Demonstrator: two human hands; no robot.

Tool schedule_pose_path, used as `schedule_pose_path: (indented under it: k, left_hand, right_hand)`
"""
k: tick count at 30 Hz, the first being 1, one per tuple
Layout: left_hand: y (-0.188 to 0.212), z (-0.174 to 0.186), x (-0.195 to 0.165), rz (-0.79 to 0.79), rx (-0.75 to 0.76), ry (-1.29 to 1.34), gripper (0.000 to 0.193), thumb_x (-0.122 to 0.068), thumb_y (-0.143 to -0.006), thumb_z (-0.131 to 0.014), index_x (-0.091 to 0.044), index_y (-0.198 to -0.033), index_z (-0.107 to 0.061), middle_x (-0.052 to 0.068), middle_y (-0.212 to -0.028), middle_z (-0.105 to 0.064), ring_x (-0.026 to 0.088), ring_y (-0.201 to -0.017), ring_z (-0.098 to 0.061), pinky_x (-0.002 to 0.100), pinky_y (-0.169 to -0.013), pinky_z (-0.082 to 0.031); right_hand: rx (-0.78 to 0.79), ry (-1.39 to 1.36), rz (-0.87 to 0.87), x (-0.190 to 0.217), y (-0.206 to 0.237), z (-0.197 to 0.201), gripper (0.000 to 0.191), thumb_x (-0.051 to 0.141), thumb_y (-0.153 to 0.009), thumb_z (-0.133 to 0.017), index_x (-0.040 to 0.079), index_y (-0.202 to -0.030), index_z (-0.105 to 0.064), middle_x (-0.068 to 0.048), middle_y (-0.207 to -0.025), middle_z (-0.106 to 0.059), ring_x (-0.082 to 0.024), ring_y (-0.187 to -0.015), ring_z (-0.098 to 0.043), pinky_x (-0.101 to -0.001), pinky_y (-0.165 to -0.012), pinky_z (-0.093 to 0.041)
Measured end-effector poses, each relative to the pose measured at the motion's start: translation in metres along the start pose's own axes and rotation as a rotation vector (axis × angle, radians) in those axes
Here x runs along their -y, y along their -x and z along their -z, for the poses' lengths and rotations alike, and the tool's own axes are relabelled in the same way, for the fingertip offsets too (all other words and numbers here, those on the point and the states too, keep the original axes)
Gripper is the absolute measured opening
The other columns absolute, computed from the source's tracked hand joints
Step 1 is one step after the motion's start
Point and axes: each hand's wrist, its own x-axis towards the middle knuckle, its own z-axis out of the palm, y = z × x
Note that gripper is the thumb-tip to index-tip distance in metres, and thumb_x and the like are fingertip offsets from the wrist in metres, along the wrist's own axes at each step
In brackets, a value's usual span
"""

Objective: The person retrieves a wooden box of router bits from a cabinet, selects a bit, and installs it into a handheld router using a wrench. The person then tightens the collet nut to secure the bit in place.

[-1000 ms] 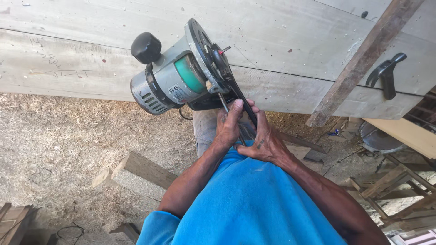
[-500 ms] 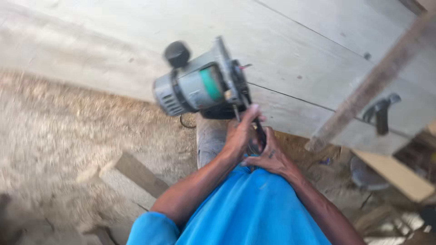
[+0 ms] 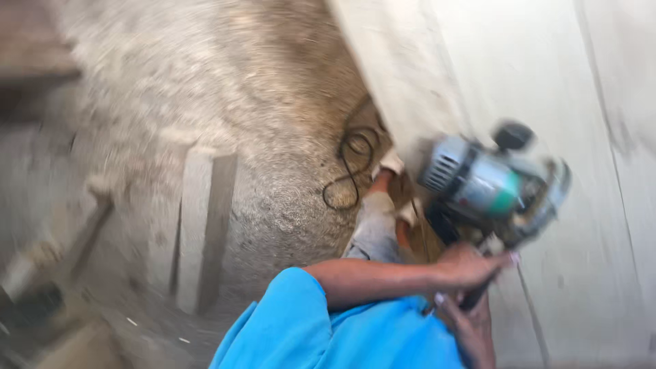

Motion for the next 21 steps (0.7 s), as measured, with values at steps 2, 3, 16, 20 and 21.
schedule_pose_path:
  k: [2, 3, 16, 20, 21]
  left_hand:
    - [-0.005, 0.002, 0.001, -0.139, 0.002, 0.055, 0.076, -0.082, -0.079, -0.056, -0.010, -0.079, -0.080, 0.006, -0.080, -0.079, 0.022, -0.083, -0.077, 0.036, -0.081, -0.058]
    - [-0.009, 0.002, 0.002, -0.153, 0.005, 0.023, 0.078, -0.083, -0.079, -0.055, -0.009, -0.078, -0.081, 0.007, -0.079, -0.080, 0.024, -0.082, -0.077, 0.039, -0.081, -0.058]
    - [0.003, 0.037, 0.071, -0.561, -0.320, -0.004, 0.104, -0.082, -0.105, -0.036, 0.015, -0.134, -0.060, 0.037, -0.139, -0.056, 0.046, -0.137, -0.051, 0.050, -0.116, -0.039]
    - [0.019, 0.063, 0.166, -0.534, -0.328, 0.258, 0.068, -0.062, -0.099, -0.051, -0.001, -0.118, -0.072, 0.017, -0.110, -0.076, 0.026, -0.100, -0.075, 0.041, -0.089, -0.057]
    - [0.026, 0.070, 0.197, -0.580, -0.366, 0.260, 0.061, -0.063, -0.096, -0.050, -0.013, -0.125, -0.069, 0.011, -0.103, -0.075, 0.023, -0.096, -0.073, 0.039, -0.082, -0.058]
  right_hand:
    - [0.044, -0.007, 0.013, -0.015, -0.020, 0.004, 0.067, 0.019, -0.075, -0.082, 0.005, -0.129, -0.046, -0.003, -0.090, -0.049, -0.012, -0.075, -0.050, -0.0303, -0.061, -0.044]
    - [0.050, 0.008, -0.006, -0.020, -0.031, 0.007, 0.057, 0.021, -0.078, -0.081, 0.003, -0.123, -0.050, -0.004, -0.086, -0.050, -0.012, -0.072, -0.051, -0.0308, -0.060, -0.044]
    - [-0.004, -0.116, -0.202, 0.050, -0.006, -0.013, 0.043, 0.041, -0.085, -0.078, 0.002, -0.101, -0.069, 0.000, -0.067, -0.044, -0.015, -0.052, -0.046, -0.0306, -0.046, -0.034]
    - [-0.004, -0.126, -0.147, 0.068, 0.016, -0.018, 0.050, 0.042, -0.083, -0.080, -0.001, -0.104, -0.068, 0.001, -0.070, -0.046, -0.009, -0.055, -0.046, -0.0265, -0.046, -0.034]
    - [-0.003, -0.135, -0.142, 0.068, 0.018, -0.018, 0.049, 0.042, -0.083, -0.081, 0.000, -0.104, -0.068, 0.002, -0.069, -0.044, -0.009, -0.054, -0.045, -0.0261, -0.047, -0.035]
